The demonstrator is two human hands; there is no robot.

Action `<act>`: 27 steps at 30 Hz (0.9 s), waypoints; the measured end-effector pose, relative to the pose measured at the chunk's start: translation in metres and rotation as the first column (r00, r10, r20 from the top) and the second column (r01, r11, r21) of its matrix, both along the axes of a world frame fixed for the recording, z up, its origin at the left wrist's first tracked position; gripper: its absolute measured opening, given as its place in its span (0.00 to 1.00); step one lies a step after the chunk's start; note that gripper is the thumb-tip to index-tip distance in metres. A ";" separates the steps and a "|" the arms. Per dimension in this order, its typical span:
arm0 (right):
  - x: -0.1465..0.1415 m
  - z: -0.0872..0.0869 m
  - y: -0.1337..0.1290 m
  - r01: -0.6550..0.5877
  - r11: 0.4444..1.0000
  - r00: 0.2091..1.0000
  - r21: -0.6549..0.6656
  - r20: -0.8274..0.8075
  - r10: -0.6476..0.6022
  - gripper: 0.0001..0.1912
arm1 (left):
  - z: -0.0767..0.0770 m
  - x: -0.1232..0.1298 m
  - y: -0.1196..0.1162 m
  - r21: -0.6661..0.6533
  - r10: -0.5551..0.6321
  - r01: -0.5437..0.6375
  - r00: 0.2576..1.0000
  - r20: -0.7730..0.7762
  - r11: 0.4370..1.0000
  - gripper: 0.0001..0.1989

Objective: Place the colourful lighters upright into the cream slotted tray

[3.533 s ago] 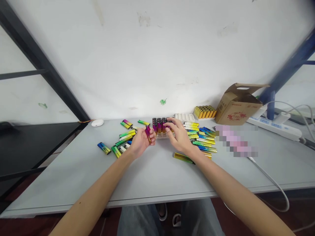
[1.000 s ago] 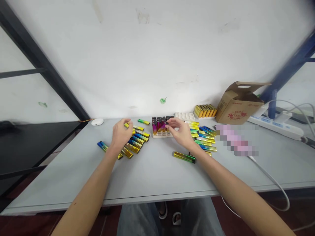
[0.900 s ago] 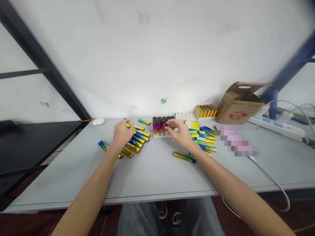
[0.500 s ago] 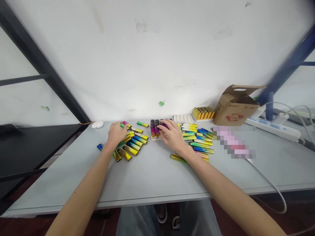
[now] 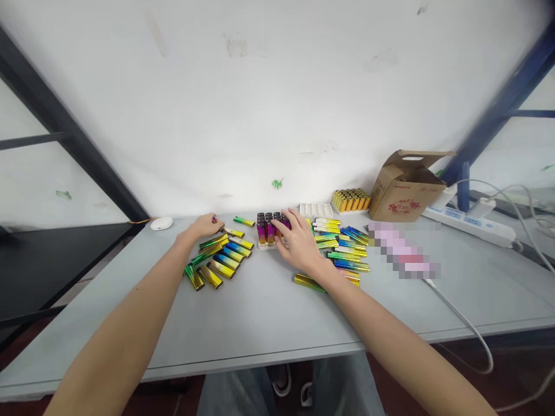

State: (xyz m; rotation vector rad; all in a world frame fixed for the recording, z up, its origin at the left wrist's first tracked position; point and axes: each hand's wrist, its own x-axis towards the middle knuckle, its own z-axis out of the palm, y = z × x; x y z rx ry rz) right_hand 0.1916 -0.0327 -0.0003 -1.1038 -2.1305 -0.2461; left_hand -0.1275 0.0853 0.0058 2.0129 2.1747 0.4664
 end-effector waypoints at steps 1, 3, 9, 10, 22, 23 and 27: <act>0.000 0.000 0.000 -0.002 1.000 1.000 -0.001 -0.003 0.002 0.23 | 0.001 -0.002 0.001 -0.030 -0.006 0.006 1.000 -0.002 1.000 0.20; -0.001 0.000 0.000 -0.006 1.000 1.000 -0.005 -0.009 0.006 0.23 | 0.001 -0.006 0.001 -0.076 -0.006 0.004 1.000 -0.024 0.997 0.23; -0.001 -0.001 0.000 -0.014 1.000 1.000 -0.014 -0.027 0.013 0.22 | 0.003 -0.009 -0.001 -0.080 -0.012 0.007 0.998 -0.066 0.997 0.34; -0.001 -0.001 0.000 -0.015 1.000 0.999 -0.015 -0.029 0.015 0.22 | 0.005 -0.007 -0.003 -0.060 0.004 -0.007 0.998 -0.057 0.998 0.36; -0.003 0.020 -0.016 -0.251 0.962 0.882 -0.106 -0.435 0.182 0.19 | 0.018 0.104 -0.125 0.665 -0.479 0.374 0.877 -0.027 0.647 0.46; -0.003 0.022 -0.019 -0.291 0.943 0.856 -0.159 -0.483 0.183 0.19 | 0.015 0.110 -0.132 0.679 -0.520 0.422 0.851 -0.069 0.601 0.45; -0.008 0.026 -0.026 -0.471 0.791 0.775 -0.390 -0.611 0.160 0.16 | 0.004 0.121 -0.143 0.702 -0.589 0.503 0.795 -0.146 0.504 0.42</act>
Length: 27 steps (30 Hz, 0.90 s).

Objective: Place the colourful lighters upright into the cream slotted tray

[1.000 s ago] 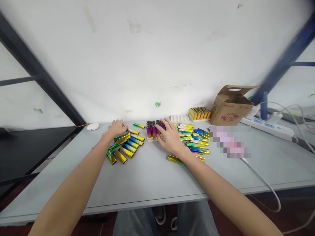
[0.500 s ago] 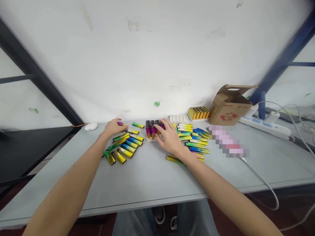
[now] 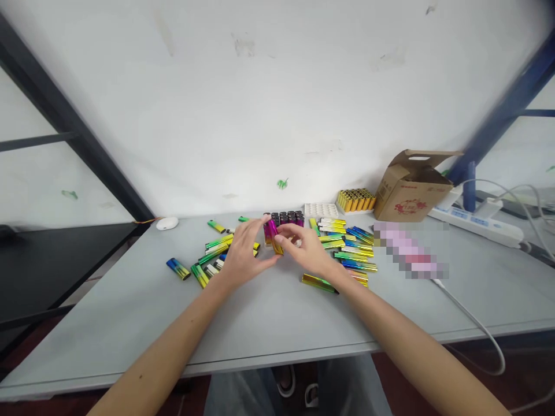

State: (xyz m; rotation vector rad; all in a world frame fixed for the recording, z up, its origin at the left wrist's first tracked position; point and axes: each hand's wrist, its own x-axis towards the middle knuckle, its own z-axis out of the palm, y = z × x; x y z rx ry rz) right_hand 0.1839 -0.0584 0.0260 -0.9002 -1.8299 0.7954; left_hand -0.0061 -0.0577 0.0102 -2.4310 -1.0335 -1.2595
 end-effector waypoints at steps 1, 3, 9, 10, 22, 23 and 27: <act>-0.001 0.000 0.000 -0.050 0.997 0.999 -0.053 -0.019 0.049 0.15 | -0.002 0.000 0.000 -0.006 -0.009 0.009 1.000 -0.018 1.000 0.41; -0.004 -0.002 0.000 -0.138 0.982 0.989 -0.132 -0.063 0.131 0.15 | -0.003 0.000 -0.001 -0.025 -0.026 0.024 0.998 -0.062 0.999 0.39; -0.006 -0.002 0.005 -0.276 0.910 0.924 -0.309 -0.347 0.162 0.15 | -0.003 -0.004 -0.003 -0.032 0.005 -0.006 0.999 -0.037 0.999 0.43; -0.004 -0.001 0.005 -0.299 0.892 0.904 -0.339 -0.400 0.151 0.15 | -0.002 -0.005 -0.003 -0.038 0.023 -0.024 1.000 -0.015 0.999 0.42; 0.008 0.003 0.014 -0.372 0.828 0.838 -0.421 -0.536 0.104 0.22 | -0.002 -0.006 -0.005 -0.100 -0.014 0.021 0.998 0.067 0.995 0.20; 0.008 0.003 0.014 -0.386 0.816 0.821 -0.431 -0.564 0.091 0.21 | -0.002 -0.006 -0.005 -0.103 -0.011 0.018 0.998 0.069 0.994 0.19; 0.008 0.004 0.012 -0.454 0.769 0.755 -0.450 -0.653 0.064 0.17 | -0.002 -0.006 -0.004 -0.114 -0.004 0.012 0.997 0.076 0.993 0.15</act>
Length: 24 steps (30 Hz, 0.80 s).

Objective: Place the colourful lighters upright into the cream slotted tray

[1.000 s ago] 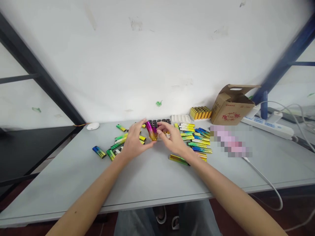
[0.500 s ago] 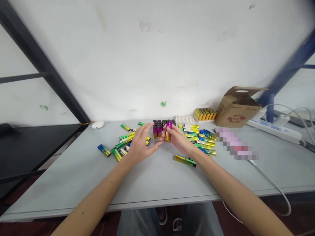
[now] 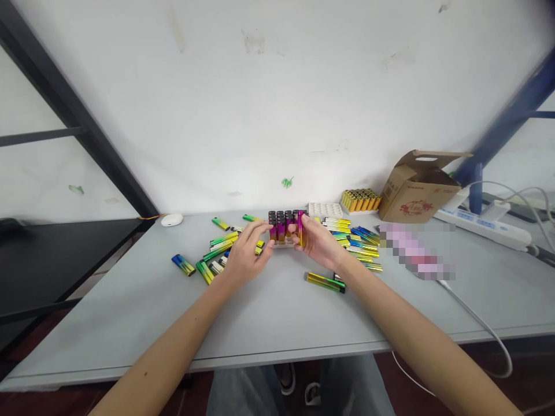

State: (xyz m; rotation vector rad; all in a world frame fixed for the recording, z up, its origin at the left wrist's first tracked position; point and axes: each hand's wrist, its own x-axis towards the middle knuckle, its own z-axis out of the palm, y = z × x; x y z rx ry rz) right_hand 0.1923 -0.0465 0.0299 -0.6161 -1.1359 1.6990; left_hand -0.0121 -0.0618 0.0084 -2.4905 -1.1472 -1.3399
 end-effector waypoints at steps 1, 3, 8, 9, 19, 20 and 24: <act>0.000 0.001 0.000 -0.007 1.000 1.000 -0.009 -0.022 0.007 0.16 | 0.000 0.000 0.000 0.000 -0.006 0.006 1.000 0.000 1.000 0.14; 0.002 0.002 0.000 -0.040 0.999 0.997 -0.036 -0.064 0.037 0.16 | -0.001 0.000 0.001 0.003 -0.021 0.021 1.000 -0.003 1.000 0.12; 0.004 -0.001 0.005 -0.163 0.972 0.977 -0.169 -0.167 0.135 0.27 | -0.005 -0.001 0.004 0.013 -0.049 0.049 0.999 -0.021 0.999 0.08; 0.005 -0.002 0.006 -0.162 0.970 0.976 -0.183 -0.174 0.130 0.28 | -0.006 -0.002 0.005 0.017 -0.053 0.053 0.998 -0.023 0.998 0.08; 0.001 -0.001 0.006 -0.084 0.967 0.994 -0.240 -0.092 0.063 0.24 | -0.009 -0.002 0.007 0.026 -0.083 0.084 0.995 -0.046 0.996 0.07; 0.001 -0.001 0.005 -0.064 0.968 0.996 -0.243 -0.075 0.047 0.24 | -0.010 -0.002 0.007 0.023 -0.087 0.088 0.995 -0.047 0.996 0.07; -0.002 0.000 0.003 -0.027 0.969 1.000 -0.247 -0.023 0.022 0.24 | -0.010 -0.002 0.007 0.005 -0.091 0.091 0.994 -0.057 0.996 0.08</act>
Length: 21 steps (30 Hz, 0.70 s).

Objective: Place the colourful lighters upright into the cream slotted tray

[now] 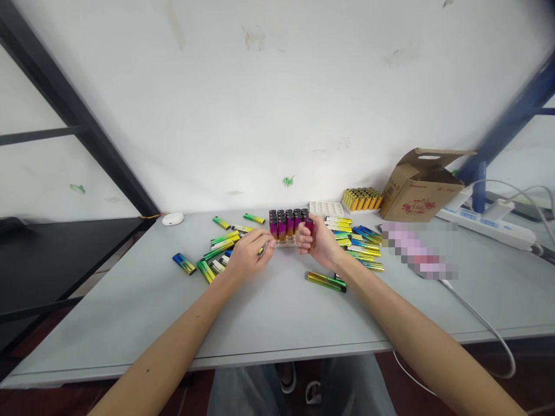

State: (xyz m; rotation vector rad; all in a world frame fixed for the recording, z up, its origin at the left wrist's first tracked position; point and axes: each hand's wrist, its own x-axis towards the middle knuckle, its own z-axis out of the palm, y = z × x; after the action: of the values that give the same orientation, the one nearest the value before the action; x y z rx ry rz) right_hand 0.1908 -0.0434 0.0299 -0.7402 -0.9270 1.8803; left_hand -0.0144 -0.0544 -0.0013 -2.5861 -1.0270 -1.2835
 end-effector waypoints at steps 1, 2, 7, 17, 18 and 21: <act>0.000 0.000 0.000 -0.004 1.000 1.000 0.002 0.004 0.004 0.23 | 0.000 0.000 0.000 -0.004 0.003 -0.003 1.000 -0.002 1.000 0.08; -0.001 -0.001 -0.001 -0.013 1.000 1.000 0.004 0.006 0.013 0.23 | 0.000 0.000 0.000 -0.005 0.006 -0.006 1.000 -0.002 1.000 0.08; -0.002 -0.001 -0.002 -0.067 0.998 0.998 0.015 -0.009 0.067 0.22 | 0.002 0.001 -0.001 0.005 0.009 -0.009 1.000 -0.006 1.000 0.09; -0.003 -0.004 -0.004 -0.080 0.995 0.997 0.060 0.015 0.079 0.21 | 0.002 0.002 -0.001 -0.004 -0.003 0.003 1.000 -0.003 1.000 0.08; -0.003 -0.005 -0.004 -0.073 0.994 0.997 0.079 0.029 0.071 0.21 | 0.002 0.002 -0.001 -0.008 -0.003 0.003 1.000 -0.005 1.000 0.08; -0.004 -0.007 -0.004 -0.059 0.992 0.997 0.110 0.056 0.054 0.21 | 0.003 0.002 -0.002 -0.016 -0.003 0.003 1.000 -0.008 1.000 0.08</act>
State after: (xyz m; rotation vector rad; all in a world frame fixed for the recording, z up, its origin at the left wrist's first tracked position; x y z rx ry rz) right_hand 0.1864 -0.0477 0.0227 -0.7051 -1.0876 1.8489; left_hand -0.0127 -0.0569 0.0016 -2.6039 -1.0367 -1.2691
